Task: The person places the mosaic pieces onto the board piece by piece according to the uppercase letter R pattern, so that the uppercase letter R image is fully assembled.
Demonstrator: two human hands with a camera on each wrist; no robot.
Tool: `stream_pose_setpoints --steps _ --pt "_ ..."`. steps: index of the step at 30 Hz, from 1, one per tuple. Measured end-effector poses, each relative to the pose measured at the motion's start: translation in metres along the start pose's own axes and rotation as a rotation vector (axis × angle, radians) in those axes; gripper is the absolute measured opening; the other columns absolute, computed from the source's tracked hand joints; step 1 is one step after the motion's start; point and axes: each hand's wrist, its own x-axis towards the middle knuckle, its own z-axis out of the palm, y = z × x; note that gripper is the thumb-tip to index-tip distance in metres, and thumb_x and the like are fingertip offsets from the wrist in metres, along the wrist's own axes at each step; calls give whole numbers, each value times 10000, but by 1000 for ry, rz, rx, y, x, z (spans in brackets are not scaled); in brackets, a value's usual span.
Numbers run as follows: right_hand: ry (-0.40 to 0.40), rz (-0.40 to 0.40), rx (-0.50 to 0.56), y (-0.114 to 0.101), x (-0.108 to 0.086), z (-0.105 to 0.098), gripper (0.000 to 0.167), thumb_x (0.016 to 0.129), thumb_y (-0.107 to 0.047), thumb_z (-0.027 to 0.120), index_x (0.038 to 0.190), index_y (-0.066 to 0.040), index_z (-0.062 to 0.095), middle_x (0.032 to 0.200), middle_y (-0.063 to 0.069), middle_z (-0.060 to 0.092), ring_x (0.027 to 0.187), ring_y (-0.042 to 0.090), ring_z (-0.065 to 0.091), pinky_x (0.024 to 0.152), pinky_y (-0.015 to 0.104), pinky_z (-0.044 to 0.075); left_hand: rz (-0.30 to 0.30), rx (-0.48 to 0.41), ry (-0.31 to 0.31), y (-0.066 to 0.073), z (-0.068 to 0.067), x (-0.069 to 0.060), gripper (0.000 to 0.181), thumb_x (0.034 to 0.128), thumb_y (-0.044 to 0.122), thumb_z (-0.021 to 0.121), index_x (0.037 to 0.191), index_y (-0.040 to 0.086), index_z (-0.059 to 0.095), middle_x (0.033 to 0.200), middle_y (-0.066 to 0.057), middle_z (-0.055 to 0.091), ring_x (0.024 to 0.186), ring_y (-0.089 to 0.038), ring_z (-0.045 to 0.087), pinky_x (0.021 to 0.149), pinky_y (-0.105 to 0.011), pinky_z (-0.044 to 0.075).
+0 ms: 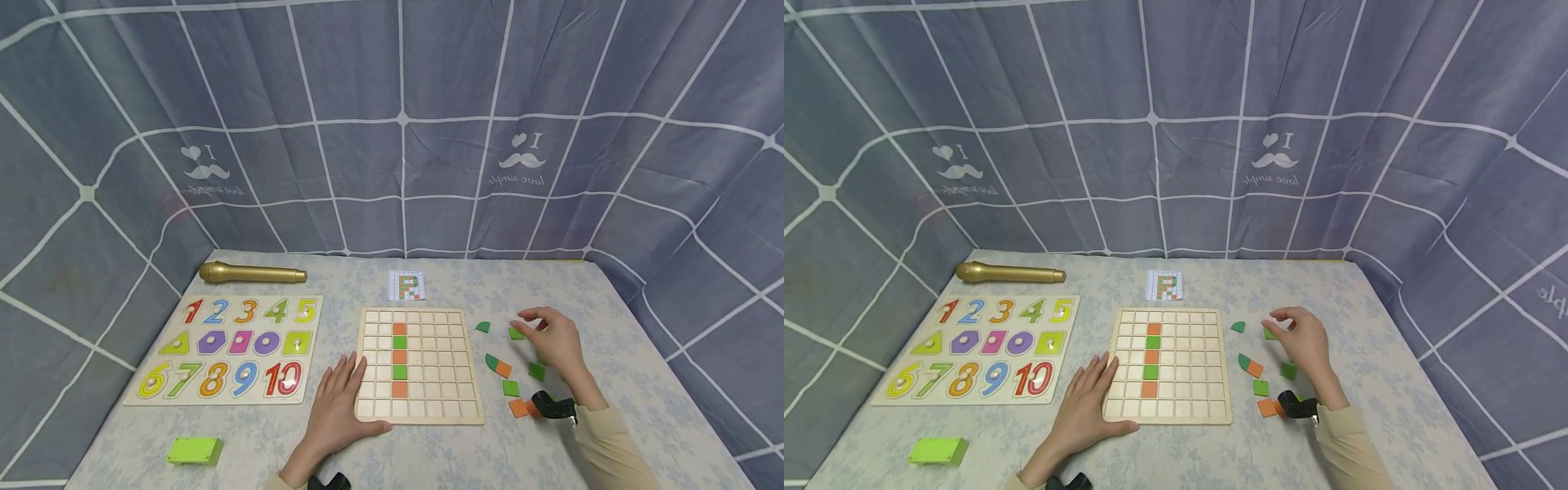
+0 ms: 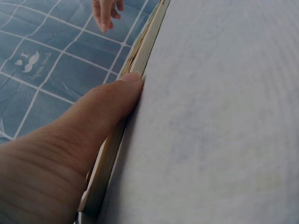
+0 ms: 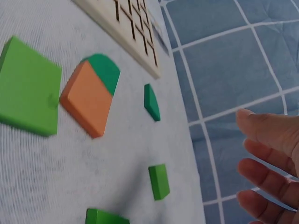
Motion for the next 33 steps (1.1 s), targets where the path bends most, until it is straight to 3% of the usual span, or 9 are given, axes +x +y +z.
stream_pose_setpoints --steps 1,4,11,25,33 --pt "2 -11 -15 11 -1 5 361 804 -498 706 988 -188 734 908 -38 643 671 96 492 508 279 386 1 0 1 0 0 0 1149 602 710 725 1457 30 368 1498 -165 308 1400 -334 179 1105 -498 125" --pt "-73 23 28 3 -1 -4 347 807 -446 733 995 -155 738 912 9 646 666 142 492 499 295 372 8 -1 11 -1 1 0 1148 601 710 725 1456 30 371 1497 -166 311 1399 -336 183 1103 -499 124" --pt "-190 158 64 -52 0 -35 336 788 -245 780 1022 -12 717 971 151 642 701 214 491 516 339 384 24 -5 39 -2 1 -1 1153 588 701 738 1447 19 383 1490 -178 318 1390 -351 199 1097 -504 127" --pt "-354 212 7 -47 6 -33 308 801 -206 769 1041 -19 723 1056 169 636 748 222 513 563 324 390 35 5 46 -3 2 0 1151 597 730 712 1440 15 393 1482 -185 330 1382 -361 218 1089 -518 147" --pt "-411 170 -82 -42 7 -28 264 819 -152 744 1045 -16 729 1101 222 623 891 343 562 709 487 467 18 -1 15 -1 0 -1 1155 606 739 700 1452 24 374 1495 -176 310 1393 -347 194 1101 -509 127"
